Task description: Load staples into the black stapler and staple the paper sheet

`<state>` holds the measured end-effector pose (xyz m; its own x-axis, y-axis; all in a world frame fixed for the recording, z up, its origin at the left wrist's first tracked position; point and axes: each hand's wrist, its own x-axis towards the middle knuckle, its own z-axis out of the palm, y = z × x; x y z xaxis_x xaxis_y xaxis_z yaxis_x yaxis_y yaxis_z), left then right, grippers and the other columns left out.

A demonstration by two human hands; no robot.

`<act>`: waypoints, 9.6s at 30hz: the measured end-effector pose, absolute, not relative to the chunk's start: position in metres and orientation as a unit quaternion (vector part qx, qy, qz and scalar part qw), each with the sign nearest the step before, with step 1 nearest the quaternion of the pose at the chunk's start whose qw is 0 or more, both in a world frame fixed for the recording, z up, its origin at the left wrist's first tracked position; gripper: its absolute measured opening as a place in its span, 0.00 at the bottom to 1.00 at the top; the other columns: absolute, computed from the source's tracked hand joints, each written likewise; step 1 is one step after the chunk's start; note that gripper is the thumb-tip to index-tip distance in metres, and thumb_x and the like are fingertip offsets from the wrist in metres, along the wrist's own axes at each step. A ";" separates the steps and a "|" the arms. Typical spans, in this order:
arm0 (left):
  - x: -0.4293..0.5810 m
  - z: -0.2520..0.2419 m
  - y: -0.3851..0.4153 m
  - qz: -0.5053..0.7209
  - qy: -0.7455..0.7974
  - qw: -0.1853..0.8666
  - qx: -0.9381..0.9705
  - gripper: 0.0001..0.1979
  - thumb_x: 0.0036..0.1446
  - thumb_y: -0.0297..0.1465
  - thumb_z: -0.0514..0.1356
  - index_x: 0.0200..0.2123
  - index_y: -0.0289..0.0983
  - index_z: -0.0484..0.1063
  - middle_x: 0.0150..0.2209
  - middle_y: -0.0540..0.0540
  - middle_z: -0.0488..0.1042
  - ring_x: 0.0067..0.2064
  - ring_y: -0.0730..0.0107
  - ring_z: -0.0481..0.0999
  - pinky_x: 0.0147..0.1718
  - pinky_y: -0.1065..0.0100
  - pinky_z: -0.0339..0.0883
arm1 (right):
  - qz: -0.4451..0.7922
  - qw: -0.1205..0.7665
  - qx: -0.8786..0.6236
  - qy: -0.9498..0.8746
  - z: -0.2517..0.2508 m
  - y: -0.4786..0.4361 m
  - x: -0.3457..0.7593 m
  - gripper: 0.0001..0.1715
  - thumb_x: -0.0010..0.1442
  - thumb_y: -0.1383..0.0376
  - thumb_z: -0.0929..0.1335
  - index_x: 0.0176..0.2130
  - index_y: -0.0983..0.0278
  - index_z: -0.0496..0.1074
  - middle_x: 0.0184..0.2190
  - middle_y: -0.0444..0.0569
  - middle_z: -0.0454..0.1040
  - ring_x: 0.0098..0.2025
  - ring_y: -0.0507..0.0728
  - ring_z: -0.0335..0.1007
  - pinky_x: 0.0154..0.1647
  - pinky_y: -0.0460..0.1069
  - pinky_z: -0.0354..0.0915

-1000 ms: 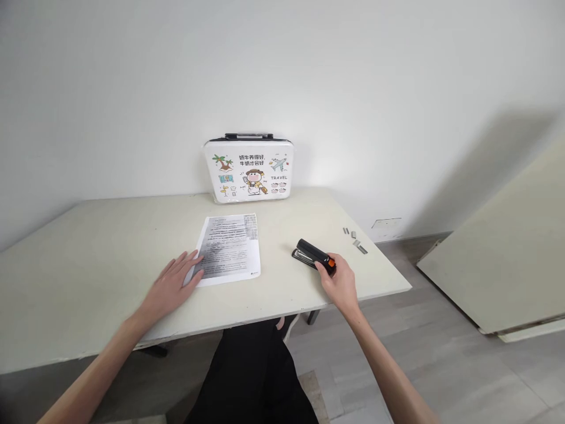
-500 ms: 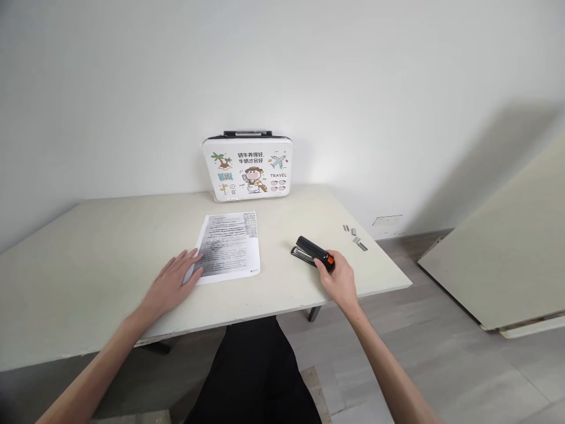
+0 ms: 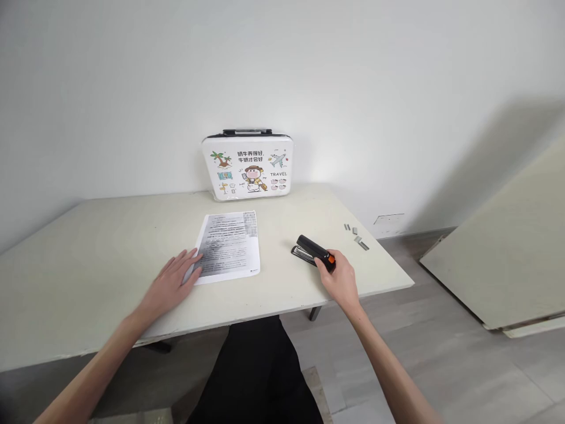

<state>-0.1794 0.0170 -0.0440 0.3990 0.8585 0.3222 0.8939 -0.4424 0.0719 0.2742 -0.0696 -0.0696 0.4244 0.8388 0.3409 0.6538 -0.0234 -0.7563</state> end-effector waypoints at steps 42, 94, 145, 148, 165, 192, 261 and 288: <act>-0.116 -0.037 0.020 -0.107 -0.463 -0.012 -0.880 0.32 0.74 0.47 0.46 0.73 0.37 0.59 0.75 0.40 0.57 0.76 0.53 0.53 0.74 0.49 0.48 | 0.113 0.479 -0.690 -0.531 -0.064 -0.067 0.274 0.31 0.62 0.39 0.68 0.47 0.62 0.74 0.36 0.54 0.81 0.34 0.62 0.72 0.36 0.54 0.67; -0.096 -0.026 -0.017 -0.408 -0.529 -0.292 -0.685 0.26 0.72 0.48 0.52 0.64 0.41 0.69 0.67 0.40 0.70 0.65 0.49 0.73 0.56 0.54 0.72 | 0.294 0.447 -0.547 -0.644 -0.042 -0.038 0.162 0.18 0.63 0.51 0.69 0.46 0.60 0.74 0.39 0.50 0.80 0.39 0.62 0.75 0.40 0.54 0.69; -0.112 -0.025 -0.011 -0.526 -0.373 -0.734 -0.215 0.15 0.73 0.40 0.52 0.46 0.36 0.73 0.54 0.33 0.80 0.56 0.53 0.80 0.57 0.53 0.72 | -0.141 0.426 -0.302 -0.841 -0.019 -0.058 0.105 0.23 0.67 0.76 0.69 0.53 0.50 0.79 0.50 0.47 0.83 0.53 0.59 0.77 0.48 0.56 0.75; -0.113 -0.024 -0.013 -0.528 -0.354 -0.748 -0.190 0.14 0.73 0.38 0.51 0.47 0.36 0.72 0.53 0.34 0.80 0.53 0.56 0.81 0.55 0.55 0.73 | -0.150 0.409 -0.288 -0.853 -0.018 -0.060 0.102 0.24 0.67 0.76 0.70 0.53 0.50 0.78 0.51 0.47 0.83 0.54 0.59 0.77 0.47 0.55 0.74; -0.103 -0.019 -0.055 -0.558 -0.492 -0.446 -0.498 0.21 0.67 0.37 0.59 0.61 0.45 0.77 0.28 0.51 0.62 0.28 0.68 0.61 0.29 0.67 0.60 | 0.190 0.556 -0.527 -0.614 -0.010 -0.075 0.116 0.17 0.59 0.55 0.78 0.48 0.56 0.80 0.48 0.52 0.81 0.51 0.65 0.78 0.53 0.63 0.73; -0.135 -0.025 -0.042 -0.660 -0.303 -0.686 -0.053 0.10 0.53 0.28 0.69 0.38 0.35 0.75 0.27 0.55 0.56 0.25 0.78 0.55 0.24 0.73 0.58 | 0.332 0.468 -0.476 -0.666 -0.064 0.206 0.048 0.32 0.51 0.47 0.76 0.48 0.64 0.77 0.45 0.51 0.82 0.45 0.60 0.75 0.53 0.56 0.69; -0.109 0.004 -0.031 -0.317 -0.521 -0.332 -0.720 0.24 0.66 0.55 0.55 0.42 0.42 0.78 0.44 0.44 0.83 0.49 0.54 0.82 0.50 0.61 0.74 | -0.064 0.438 -0.691 -0.571 -0.094 -0.070 0.393 0.21 0.72 0.54 0.62 0.57 0.62 0.70 0.54 0.61 0.71 0.59 0.67 0.69 0.58 0.64 0.70; -0.112 -0.003 -0.025 -0.315 -0.532 -0.304 -0.725 0.27 0.64 0.58 0.55 0.42 0.42 0.79 0.44 0.44 0.84 0.49 0.54 0.83 0.50 0.61 0.76 | 0.035 0.259 -0.567 -0.781 -0.053 -0.070 0.158 0.32 0.78 0.51 0.55 0.71 0.64 0.63 0.75 0.54 0.56 0.78 0.65 0.45 0.78 0.66 0.50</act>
<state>-0.1125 -0.0247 -0.0034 0.2365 0.9624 0.1334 0.5796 -0.2499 0.7757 0.1579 -0.0704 -0.0530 -0.2226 0.9037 0.3658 0.8677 0.3547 -0.3482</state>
